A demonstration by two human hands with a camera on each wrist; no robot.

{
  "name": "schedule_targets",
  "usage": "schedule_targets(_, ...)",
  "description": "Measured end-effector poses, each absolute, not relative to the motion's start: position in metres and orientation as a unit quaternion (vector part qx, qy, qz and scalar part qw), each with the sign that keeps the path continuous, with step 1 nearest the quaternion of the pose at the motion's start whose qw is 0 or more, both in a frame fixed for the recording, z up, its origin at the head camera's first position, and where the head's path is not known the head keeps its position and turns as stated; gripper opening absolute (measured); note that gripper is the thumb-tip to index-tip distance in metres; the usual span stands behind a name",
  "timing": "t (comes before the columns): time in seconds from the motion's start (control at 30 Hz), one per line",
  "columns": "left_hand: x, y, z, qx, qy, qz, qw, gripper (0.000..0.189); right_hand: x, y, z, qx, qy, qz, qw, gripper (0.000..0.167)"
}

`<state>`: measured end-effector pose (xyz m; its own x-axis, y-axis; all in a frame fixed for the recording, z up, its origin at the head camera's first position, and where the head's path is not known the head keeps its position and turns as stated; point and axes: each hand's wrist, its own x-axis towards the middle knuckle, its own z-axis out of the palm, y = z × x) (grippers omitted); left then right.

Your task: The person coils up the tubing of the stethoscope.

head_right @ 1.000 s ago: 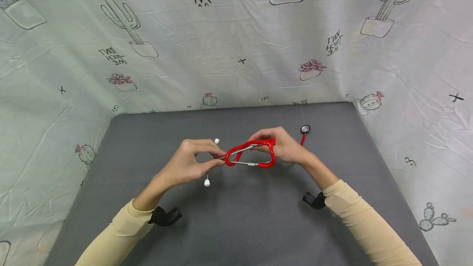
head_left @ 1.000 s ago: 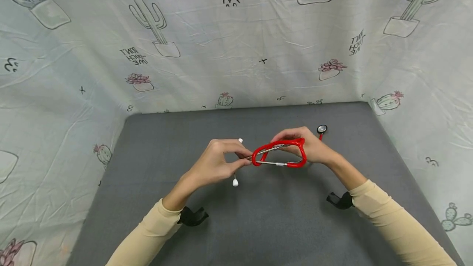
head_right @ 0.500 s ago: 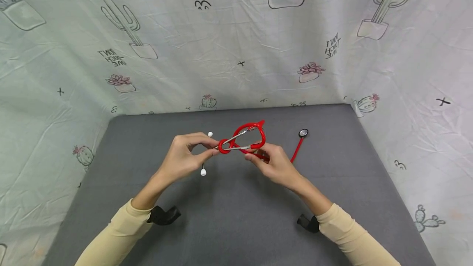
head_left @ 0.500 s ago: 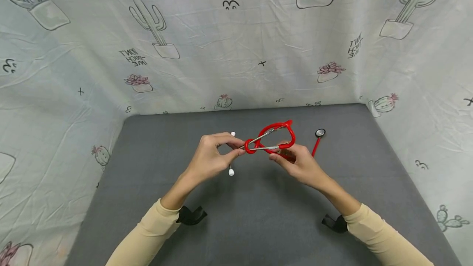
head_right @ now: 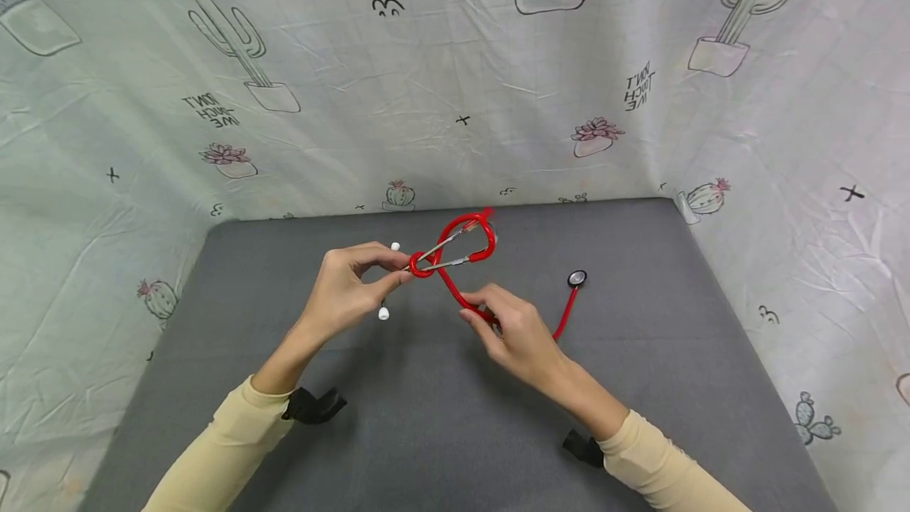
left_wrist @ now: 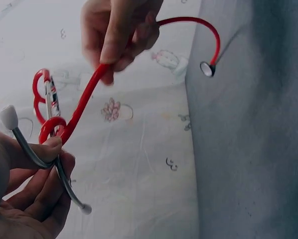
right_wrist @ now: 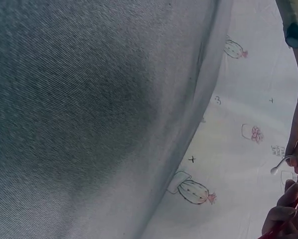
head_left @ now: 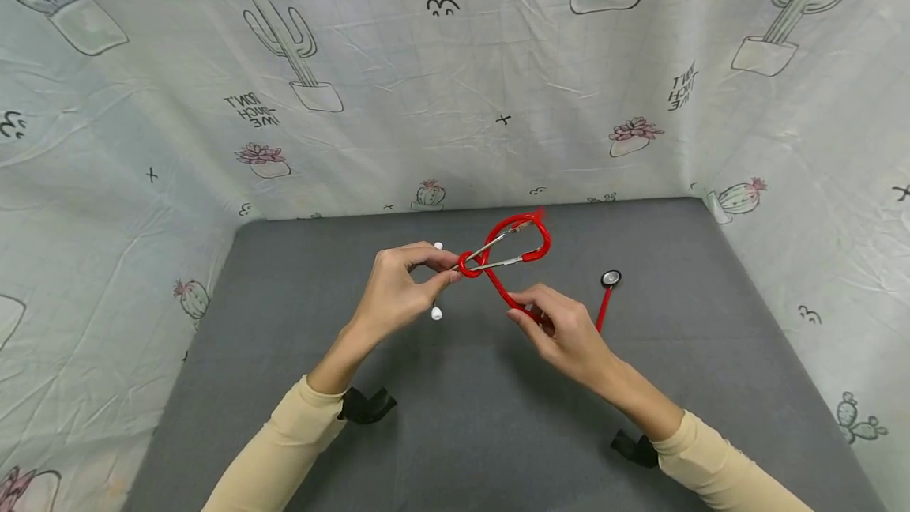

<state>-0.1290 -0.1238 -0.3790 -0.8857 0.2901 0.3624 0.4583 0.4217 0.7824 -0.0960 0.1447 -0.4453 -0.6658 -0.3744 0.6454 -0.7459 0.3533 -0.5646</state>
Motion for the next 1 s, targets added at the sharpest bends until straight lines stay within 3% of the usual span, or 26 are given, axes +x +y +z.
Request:
schedule_targets(0.43,-0.147,-0.141,-0.388,-0.184,-0.863,-0.454,0.124,0.011,-0.082,0.153,-0.444,0.374,-0.815,0.387,0.215,0.038)
schedule_targets(0.63,-0.152,-0.146,-0.391,-0.178,-0.883,-0.412,0.136,0.011,-0.076,0.161,-0.428,0.383,-0.831,0.342,0.214,0.013)
schedule_targets(0.9,-0.158,-0.146,-0.392,-0.179,-0.896,-0.387,0.126,0.009,-0.067,0.163,-0.401,0.414,-0.830,0.323,0.188,0.027)
schedule_targets(1.0,-0.158,-0.144,-0.394,-0.179,-0.898,-0.388,0.103,0.008,-0.065,0.162,-0.390,0.435,-0.825,0.314,0.179,0.019)
